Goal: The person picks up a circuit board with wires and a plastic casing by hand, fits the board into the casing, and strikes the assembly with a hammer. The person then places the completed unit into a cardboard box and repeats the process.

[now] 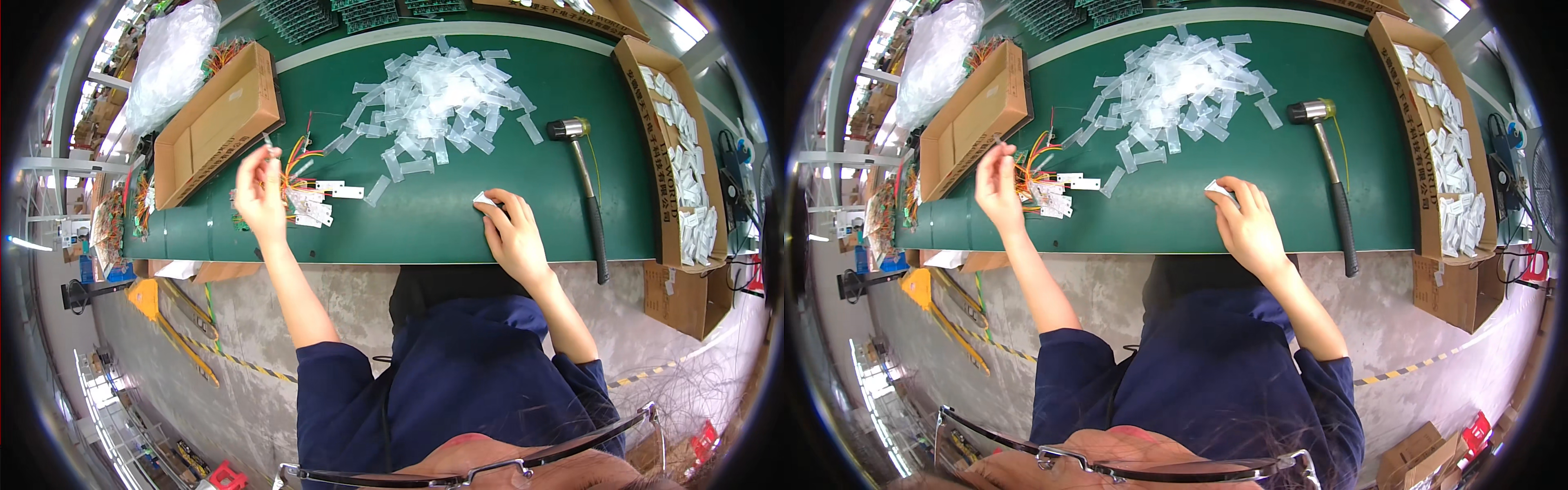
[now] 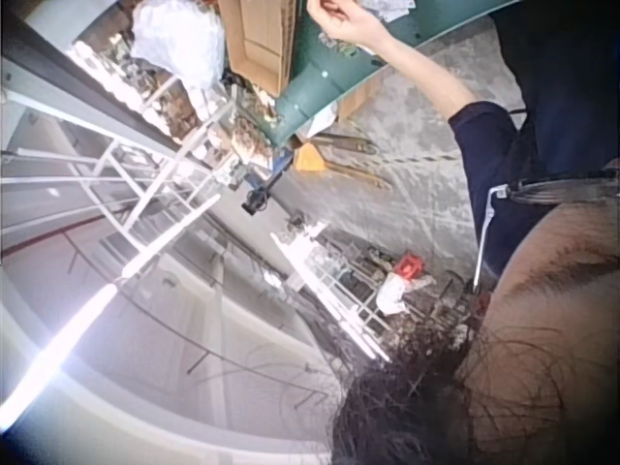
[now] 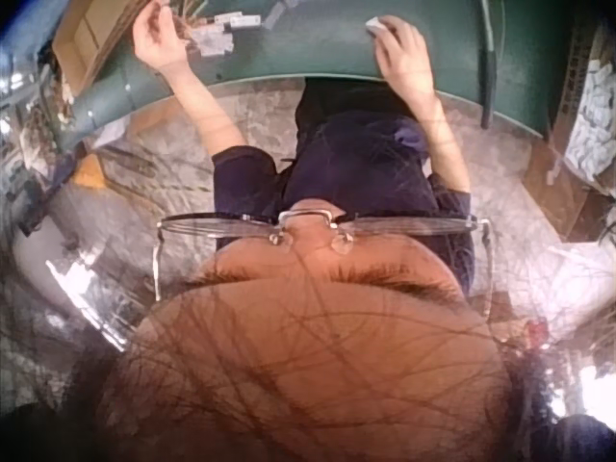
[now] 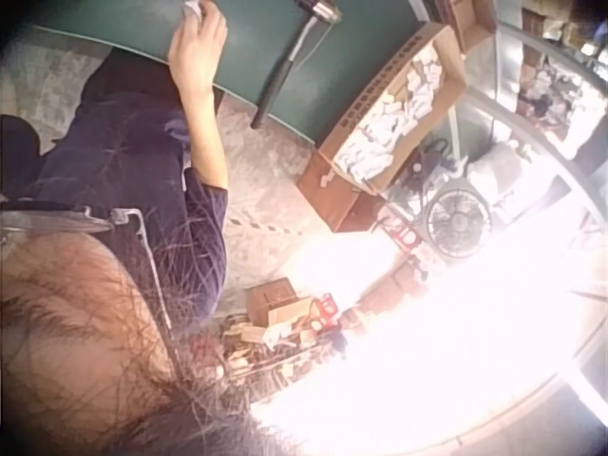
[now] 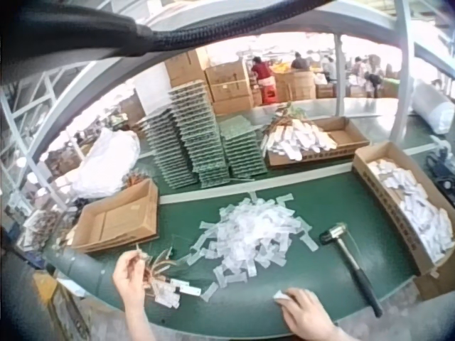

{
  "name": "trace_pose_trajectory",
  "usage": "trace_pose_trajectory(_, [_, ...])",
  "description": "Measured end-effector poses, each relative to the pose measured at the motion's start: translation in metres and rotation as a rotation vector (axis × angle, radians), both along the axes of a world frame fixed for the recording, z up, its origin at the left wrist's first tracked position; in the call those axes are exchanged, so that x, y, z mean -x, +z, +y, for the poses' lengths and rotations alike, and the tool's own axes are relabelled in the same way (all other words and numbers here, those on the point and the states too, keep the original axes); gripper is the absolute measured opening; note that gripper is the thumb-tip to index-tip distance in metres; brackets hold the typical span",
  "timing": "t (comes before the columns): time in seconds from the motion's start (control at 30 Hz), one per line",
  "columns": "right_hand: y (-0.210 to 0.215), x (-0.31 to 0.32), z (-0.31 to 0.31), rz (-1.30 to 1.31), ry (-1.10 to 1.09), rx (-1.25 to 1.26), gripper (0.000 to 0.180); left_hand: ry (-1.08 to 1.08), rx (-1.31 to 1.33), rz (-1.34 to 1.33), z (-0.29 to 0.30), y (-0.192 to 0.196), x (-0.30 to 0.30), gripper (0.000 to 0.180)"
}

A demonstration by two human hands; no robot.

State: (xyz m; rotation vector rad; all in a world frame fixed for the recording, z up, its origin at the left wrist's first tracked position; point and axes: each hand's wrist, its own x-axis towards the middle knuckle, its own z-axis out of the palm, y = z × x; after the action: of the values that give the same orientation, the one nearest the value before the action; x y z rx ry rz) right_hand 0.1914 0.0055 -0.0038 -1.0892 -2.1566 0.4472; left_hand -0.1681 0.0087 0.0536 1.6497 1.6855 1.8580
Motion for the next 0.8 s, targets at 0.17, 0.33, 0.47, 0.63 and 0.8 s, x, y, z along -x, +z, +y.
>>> trace_pose_trajectory(0.17, [0.000,-0.001,0.000,0.001,-0.013,-0.004,0.026,-0.028,0.011,0.029,0.019,0.031,-0.003,0.020])
trace_pose_trajectory(0.33, [-0.001,0.001,0.001,0.002,-0.011,0.009,0.026,-0.119,0.340,0.170,0.027,0.038,-0.019,0.019])
trace_pose_trajectory(0.47, [0.000,-0.002,0.002,-0.003,-0.017,0.013,0.026,-0.339,0.622,0.448,0.031,0.019,-0.016,0.025])
trace_pose_trajectory(0.63, [0.001,0.000,0.001,0.004,-0.011,0.014,0.025,-0.006,0.575,0.440,0.050,-0.002,0.012,0.023])
trace_pose_trajectory(0.8, [0.001,0.001,0.001,0.010,-0.015,0.014,0.025,0.184,0.759,0.566,0.067,-0.033,0.028,0.044])
